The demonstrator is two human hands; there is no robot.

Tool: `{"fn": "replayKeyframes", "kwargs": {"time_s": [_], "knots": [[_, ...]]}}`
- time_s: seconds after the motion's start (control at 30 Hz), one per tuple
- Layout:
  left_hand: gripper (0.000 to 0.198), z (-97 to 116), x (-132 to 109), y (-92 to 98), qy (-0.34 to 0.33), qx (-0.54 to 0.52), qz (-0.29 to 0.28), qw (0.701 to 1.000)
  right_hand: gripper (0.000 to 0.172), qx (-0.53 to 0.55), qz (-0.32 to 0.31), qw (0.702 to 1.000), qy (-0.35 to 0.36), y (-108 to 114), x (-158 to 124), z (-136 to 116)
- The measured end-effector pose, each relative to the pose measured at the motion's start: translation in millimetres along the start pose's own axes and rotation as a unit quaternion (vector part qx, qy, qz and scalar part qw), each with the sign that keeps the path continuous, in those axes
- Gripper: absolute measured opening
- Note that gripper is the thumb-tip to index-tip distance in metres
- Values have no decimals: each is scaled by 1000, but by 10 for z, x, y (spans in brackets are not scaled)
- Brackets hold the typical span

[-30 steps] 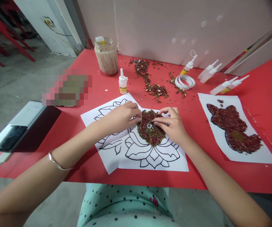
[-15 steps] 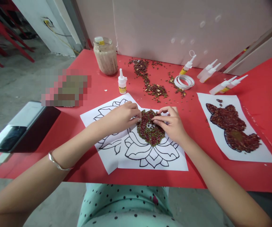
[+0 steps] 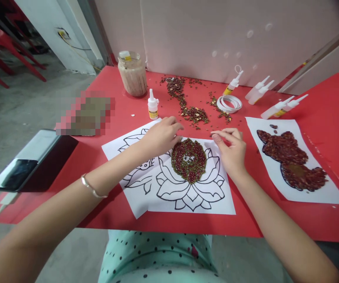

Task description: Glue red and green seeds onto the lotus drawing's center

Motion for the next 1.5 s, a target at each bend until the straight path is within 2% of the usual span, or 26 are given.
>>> {"fn": "replayKeyframes", "kwargs": {"time_s": [0.13,0.27,0.47,0.63,1.03,1.17,1.3,1.5], "knots": [[23,-48,413,-54,7,17,-25,1000,16,30,5,999,-35,11,16,56],[22,-148,722,-148,62,44,-32,997,16,41,-4,998,-38,-3,11,54],[22,38,863,-188,-15,30,6,999,18,42,-10,998,-39,-8,9,44],[23,134,915,-217,-40,54,15,998,19,40,-16,999,-30,-6,6,25],[25,163,920,-279,-46,86,-8,995,15,52,-17,998,-32,-11,3,-5],[24,168,895,-238,-50,79,-4,996,14,56,-17,998,-33,-9,5,-12],[21,169,737,-110,-58,44,-4,997,15,59,-17,998,-35,-2,6,-4],[16,333,309,30,-148,-9,12,989,16,44,-21,998,-27,-8,5,-12]]}}
Point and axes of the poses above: each hand's wrist, its own x-axis towards the middle knuckle, its own y-axis out of the back of the hand, z = x × y, the point moved 5 cm from there along x, towards the middle knuckle, and after that the axes turned 15 degrees about x, right-handed, at the moved point
